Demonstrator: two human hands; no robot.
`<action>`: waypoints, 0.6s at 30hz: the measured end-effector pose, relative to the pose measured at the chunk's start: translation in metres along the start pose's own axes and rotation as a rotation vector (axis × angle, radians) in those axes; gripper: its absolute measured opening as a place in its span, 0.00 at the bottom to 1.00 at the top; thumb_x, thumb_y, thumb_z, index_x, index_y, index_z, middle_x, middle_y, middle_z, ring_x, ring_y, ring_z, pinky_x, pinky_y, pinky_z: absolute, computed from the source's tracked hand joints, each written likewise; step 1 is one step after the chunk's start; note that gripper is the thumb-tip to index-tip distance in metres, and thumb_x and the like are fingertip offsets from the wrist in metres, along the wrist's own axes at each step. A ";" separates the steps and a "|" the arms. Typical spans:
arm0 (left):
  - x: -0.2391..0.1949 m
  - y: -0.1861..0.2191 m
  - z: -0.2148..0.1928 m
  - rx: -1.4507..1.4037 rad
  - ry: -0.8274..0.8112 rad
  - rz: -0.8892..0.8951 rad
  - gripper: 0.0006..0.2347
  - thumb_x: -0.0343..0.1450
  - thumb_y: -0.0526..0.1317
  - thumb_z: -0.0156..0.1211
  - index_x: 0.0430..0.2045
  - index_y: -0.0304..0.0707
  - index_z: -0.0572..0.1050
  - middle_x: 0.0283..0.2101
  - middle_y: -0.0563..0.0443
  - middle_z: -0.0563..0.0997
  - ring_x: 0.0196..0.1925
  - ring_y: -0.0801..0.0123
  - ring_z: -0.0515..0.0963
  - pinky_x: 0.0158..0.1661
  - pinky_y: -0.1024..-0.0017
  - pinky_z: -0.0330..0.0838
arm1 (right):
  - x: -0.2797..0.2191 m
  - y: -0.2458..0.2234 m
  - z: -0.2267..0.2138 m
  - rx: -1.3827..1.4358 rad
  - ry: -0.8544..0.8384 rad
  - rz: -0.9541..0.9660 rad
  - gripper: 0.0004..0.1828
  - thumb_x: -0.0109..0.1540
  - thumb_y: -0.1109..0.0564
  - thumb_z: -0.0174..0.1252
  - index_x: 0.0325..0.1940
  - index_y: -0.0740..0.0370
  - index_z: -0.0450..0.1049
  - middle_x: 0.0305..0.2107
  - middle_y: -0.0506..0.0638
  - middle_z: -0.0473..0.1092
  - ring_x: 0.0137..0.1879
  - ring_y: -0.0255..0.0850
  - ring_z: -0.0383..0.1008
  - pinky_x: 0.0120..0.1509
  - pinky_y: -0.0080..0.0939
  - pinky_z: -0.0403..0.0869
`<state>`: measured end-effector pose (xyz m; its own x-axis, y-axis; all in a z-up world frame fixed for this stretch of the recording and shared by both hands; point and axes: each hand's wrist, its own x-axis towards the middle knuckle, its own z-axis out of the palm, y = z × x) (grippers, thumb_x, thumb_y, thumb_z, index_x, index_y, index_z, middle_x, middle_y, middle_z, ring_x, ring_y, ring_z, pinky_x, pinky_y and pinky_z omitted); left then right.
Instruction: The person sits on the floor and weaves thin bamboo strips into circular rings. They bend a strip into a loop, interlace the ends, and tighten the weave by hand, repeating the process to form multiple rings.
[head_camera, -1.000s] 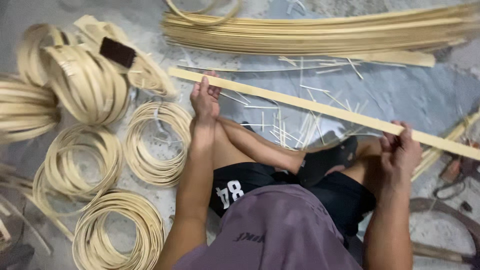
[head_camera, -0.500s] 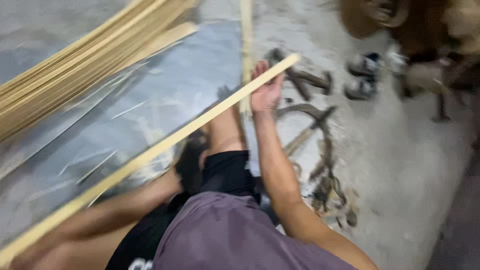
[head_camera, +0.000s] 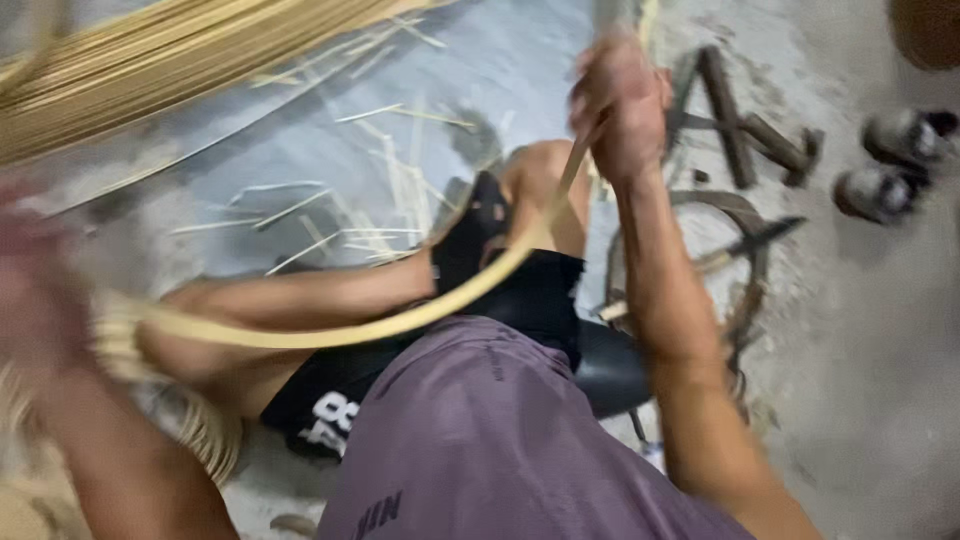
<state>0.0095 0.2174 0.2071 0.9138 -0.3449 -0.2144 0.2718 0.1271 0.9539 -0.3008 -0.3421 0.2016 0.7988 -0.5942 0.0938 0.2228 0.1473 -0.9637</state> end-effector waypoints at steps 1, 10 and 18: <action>-0.003 -0.009 0.035 -0.110 -0.208 -0.094 0.16 0.81 0.44 0.43 0.52 0.35 0.77 0.54 0.52 0.81 0.57 0.71 0.78 0.60 0.74 0.72 | -0.001 -0.006 0.028 -0.184 -0.296 -0.041 0.15 0.77 0.45 0.52 0.54 0.55 0.77 0.37 0.50 0.72 0.40 0.40 0.73 0.44 0.39 0.72; -0.068 -0.017 0.225 1.126 -0.827 0.263 0.11 0.75 0.46 0.60 0.45 0.42 0.81 0.31 0.48 0.83 0.32 0.62 0.81 0.35 0.65 0.77 | -0.023 -0.029 0.129 -0.690 -1.014 -0.098 0.17 0.62 0.51 0.65 0.53 0.57 0.81 0.37 0.49 0.79 0.35 0.40 0.79 0.36 0.40 0.76; -0.084 0.000 0.227 0.854 -0.739 0.557 0.10 0.74 0.37 0.64 0.47 0.34 0.77 0.44 0.42 0.84 0.44 0.52 0.84 0.44 0.62 0.78 | -0.049 -0.019 0.123 -0.545 -0.785 -0.129 0.16 0.61 0.54 0.69 0.49 0.63 0.79 0.45 0.54 0.78 0.48 0.47 0.82 0.48 0.41 0.80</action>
<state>-0.1357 0.0358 0.2732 0.3794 -0.9103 0.1656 -0.6294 -0.1227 0.7673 -0.2757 -0.2182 0.2460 0.9765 0.1475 0.1569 0.2029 -0.3866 -0.8996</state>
